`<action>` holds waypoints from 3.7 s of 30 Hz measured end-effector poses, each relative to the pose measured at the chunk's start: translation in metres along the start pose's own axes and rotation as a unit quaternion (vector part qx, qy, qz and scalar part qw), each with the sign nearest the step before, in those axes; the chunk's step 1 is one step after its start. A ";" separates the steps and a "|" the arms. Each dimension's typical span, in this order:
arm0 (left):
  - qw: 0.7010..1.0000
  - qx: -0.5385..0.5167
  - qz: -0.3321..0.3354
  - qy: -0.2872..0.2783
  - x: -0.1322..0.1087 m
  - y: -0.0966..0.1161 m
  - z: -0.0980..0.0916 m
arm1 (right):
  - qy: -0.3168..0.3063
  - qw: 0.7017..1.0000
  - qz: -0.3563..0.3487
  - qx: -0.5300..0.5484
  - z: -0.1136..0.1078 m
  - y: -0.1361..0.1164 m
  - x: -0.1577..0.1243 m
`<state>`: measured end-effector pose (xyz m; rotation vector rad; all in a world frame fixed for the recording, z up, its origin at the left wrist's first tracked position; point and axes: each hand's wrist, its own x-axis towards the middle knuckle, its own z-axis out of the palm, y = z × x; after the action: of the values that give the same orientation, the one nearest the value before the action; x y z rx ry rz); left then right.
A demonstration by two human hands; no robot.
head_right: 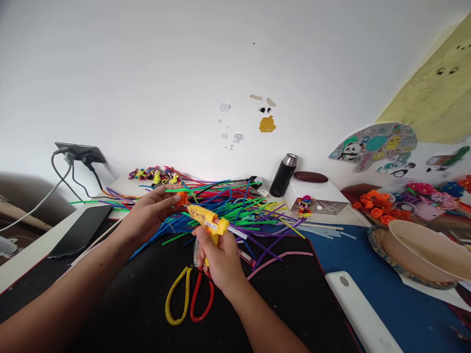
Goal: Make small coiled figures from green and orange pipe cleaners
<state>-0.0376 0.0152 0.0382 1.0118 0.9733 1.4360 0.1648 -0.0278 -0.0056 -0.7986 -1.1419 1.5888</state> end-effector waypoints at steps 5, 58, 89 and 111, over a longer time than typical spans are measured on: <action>0.999 -0.009 -0.041 0.012 -0.001 -0.010 0.006 | 0.038 0.996 -0.027 -0.072 -0.006 -0.003 0.003; 0.998 -0.007 -0.052 -0.023 -0.007 -0.016 0.013 | 0.081 0.988 -0.036 -0.129 -0.010 0.000 0.005; 0.999 0.026 -0.039 -0.024 -0.005 -0.017 0.006 | 0.089 0.985 -0.042 -0.144 -0.012 -0.002 0.006; 0.999 0.009 -0.033 -0.026 -0.005 -0.016 0.007 | 0.085 0.986 -0.034 -0.141 -0.012 -0.001 0.008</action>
<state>-0.0261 0.0115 0.0248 1.0164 0.9741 1.3424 0.1732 -0.0167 -0.0089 -1.0467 -1.2705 1.2923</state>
